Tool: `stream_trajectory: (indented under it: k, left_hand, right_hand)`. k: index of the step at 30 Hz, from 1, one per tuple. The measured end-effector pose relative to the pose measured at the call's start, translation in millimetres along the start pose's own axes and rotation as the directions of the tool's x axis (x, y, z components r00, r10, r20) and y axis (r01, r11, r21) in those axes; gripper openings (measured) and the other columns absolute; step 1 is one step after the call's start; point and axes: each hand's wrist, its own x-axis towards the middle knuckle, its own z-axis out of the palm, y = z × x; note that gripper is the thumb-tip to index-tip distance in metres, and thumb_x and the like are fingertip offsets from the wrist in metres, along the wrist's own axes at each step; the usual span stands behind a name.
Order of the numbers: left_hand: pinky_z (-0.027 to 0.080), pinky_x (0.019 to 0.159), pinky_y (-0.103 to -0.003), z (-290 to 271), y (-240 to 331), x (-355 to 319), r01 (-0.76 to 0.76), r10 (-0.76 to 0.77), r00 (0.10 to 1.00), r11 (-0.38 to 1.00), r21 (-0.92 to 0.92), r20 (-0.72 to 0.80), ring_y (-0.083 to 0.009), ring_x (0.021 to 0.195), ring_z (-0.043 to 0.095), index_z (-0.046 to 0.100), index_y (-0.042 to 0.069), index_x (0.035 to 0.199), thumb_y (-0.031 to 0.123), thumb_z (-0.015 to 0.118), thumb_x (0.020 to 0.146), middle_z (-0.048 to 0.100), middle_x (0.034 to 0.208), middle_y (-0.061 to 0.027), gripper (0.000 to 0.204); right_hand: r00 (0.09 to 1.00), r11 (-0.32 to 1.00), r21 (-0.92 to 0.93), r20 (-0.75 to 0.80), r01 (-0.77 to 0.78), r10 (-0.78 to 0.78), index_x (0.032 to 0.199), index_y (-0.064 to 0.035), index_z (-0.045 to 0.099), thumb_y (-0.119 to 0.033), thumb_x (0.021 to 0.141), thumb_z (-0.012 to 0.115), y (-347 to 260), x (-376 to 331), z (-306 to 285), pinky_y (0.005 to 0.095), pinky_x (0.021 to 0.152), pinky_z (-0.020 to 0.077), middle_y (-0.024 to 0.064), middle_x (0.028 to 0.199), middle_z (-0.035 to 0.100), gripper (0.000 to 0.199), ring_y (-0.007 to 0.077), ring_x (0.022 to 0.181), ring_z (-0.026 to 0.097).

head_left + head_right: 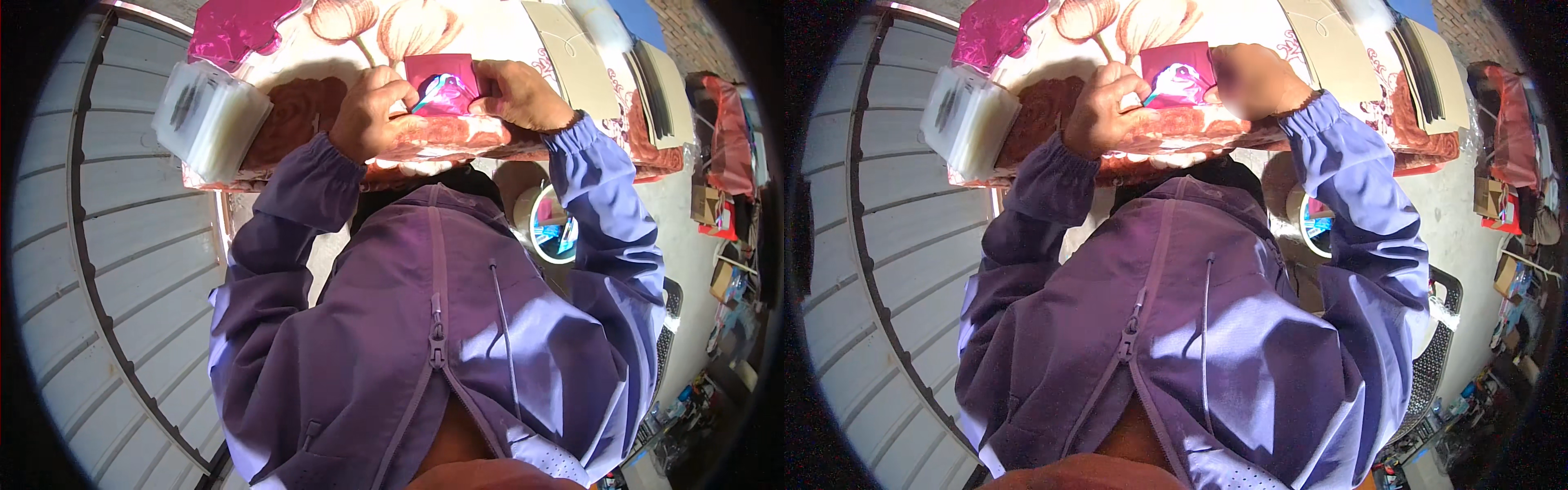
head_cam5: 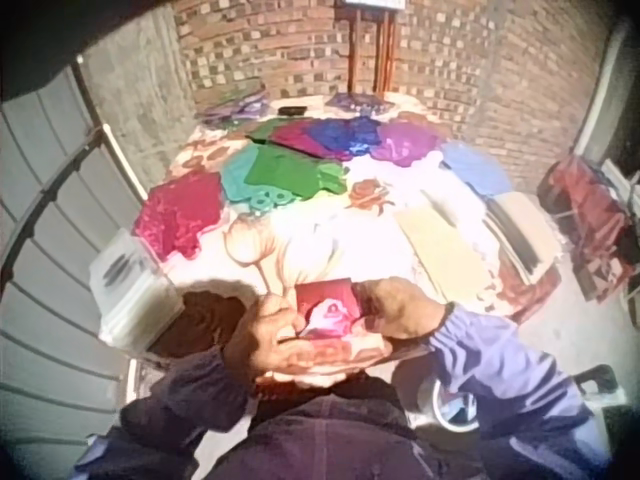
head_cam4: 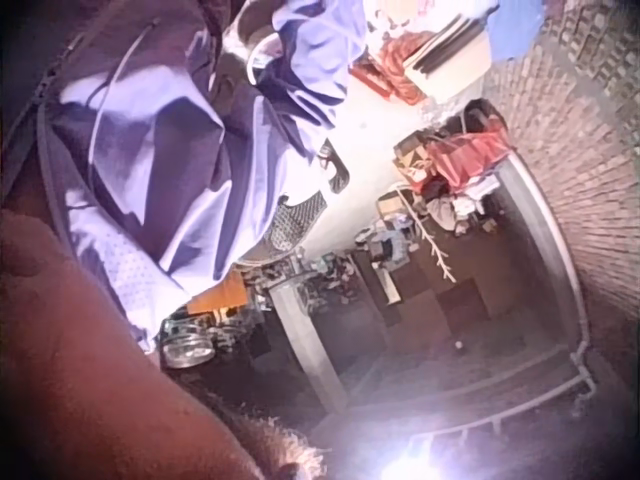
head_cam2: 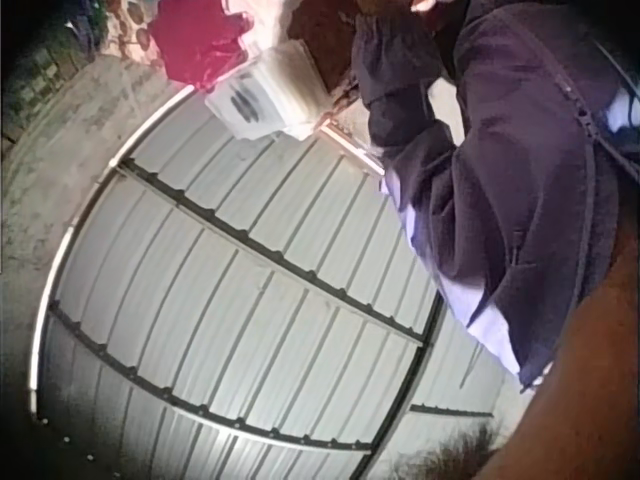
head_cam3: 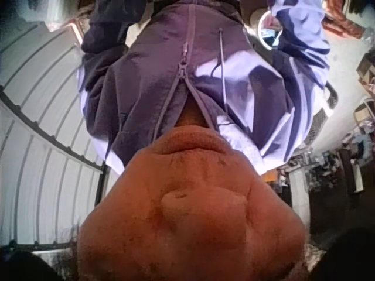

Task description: Folding and placing colored plastic or foil sheets into clear plastic sleeves for packaging.

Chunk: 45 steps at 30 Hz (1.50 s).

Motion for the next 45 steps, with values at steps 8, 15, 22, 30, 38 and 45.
stream_trajectory:
  k: [8, 15, 22, 30, 38, 45]
  left_hand:
    - [0.043, 0.067, -0.04, 11, 6, 1, 0.014, 0.001, 0.99, 0.994, 0.11, -0.14, -0.0298, 0.073, 0.053, 0.06, 0.001, 0.077, 0.003, 0.073, 0.072, 0.055, 0.075, -0.0112, 0.015]
    - [0.042, 0.067, -0.042, 15, 19, 2, 0.066, -0.015, 0.98, 0.966, 0.251, -0.199, -0.0326, 0.073, 0.052, 0.053, 0.002, 0.076, 0.004, 0.07, 0.075, 0.052, 0.074, -0.0123, 0.018]
    - [0.042, 0.066, -0.043, 14, 16, 3, 0.038, 0.009, 0.984, 0.965, 0.258, -0.179, -0.0334, 0.072, 0.052, 0.05, 0.002, 0.078, 0.004, 0.07, 0.075, 0.051, 0.074, -0.0133, 0.02]
    - [0.041, 0.065, -0.043, 14, 17, 2, 0.048, -0.005, 0.984, 0.97, 0.24, -0.178, -0.0338, 0.072, 0.052, 0.05, 0.002, 0.078, 0.004, 0.07, 0.075, 0.051, 0.074, -0.014, 0.02]
    - [0.041, 0.067, -0.043, 13, 14, 2, 0.093, -0.055, 0.985, 0.969, 0.228, -0.166, -0.0338, 0.073, 0.052, 0.051, 0.003, 0.079, 0.005, 0.07, 0.074, 0.052, 0.076, -0.0131, 0.019]
    - [0.044, 0.081, -0.042, 6, 17, 6, 0.174, -0.165, 0.982, 0.979, 0.106, -0.094, -0.0327, 0.092, 0.056, 0.058, 0.005, 0.098, 0.006, 0.07, 0.072, 0.058, 0.093, -0.0127, 0.029]
  right_hand:
    - [1.0, 0.994, 0.113, -0.024, -0.006, 0.009, 0.116, -0.0017, 0.062, -0.02, 0.075, 0.076, 5, -4, 6, 0.0383, 0.08, 0.0511, 0.0183, 0.092, 0.069, 0.047, 0.0329, 0.087, 0.067]
    - [0.998, 0.999, 0.035, -0.053, -0.018, 0.019, 0.108, -0.0016, 0.064, -0.033, 0.074, 0.078, 0, -11, 1, 0.0392, 0.071, 0.0509, 0.0159, 0.084, 0.068, 0.049, 0.0307, 0.078, 0.067]
    - [0.981, 0.995, 0.065, -0.183, 0.079, -0.066, 0.092, -0.0009, 0.062, -0.037, 0.074, 0.078, -3, -16, 10, 0.0365, 0.063, 0.0478, 0.0109, 0.072, 0.062, 0.044, 0.026, 0.066, 0.06]
    - [0.978, 0.974, 0.184, -0.185, 0.133, -0.098, 0.082, -0.0014, 0.061, -0.027, 0.076, 0.078, 4, -12, 23, 0.0328, 0.062, 0.0459, 0.0074, 0.07, 0.059, 0.031, 0.0205, 0.062, 0.056]
    - [0.989, 0.981, 0.189, -0.149, 0.041, -0.013, 0.078, -0.0052, 0.065, -0.017, 0.072, 0.073, -7, -5, 16, 0.0374, 0.063, 0.0485, 0.013, 0.07, 0.065, 0.016, 0.0302, 0.066, 0.063]
    - [0.991, 0.999, 0.041, -0.131, -0.026, 0.032, 0.079, 0.0037, 0.065, -0.007, 0.073, 0.073, -1, 4, 21, 0.032, 0.059, 0.0456, 0.013, 0.064, 0.061, 0.014, 0.0202, 0.058, 0.057]
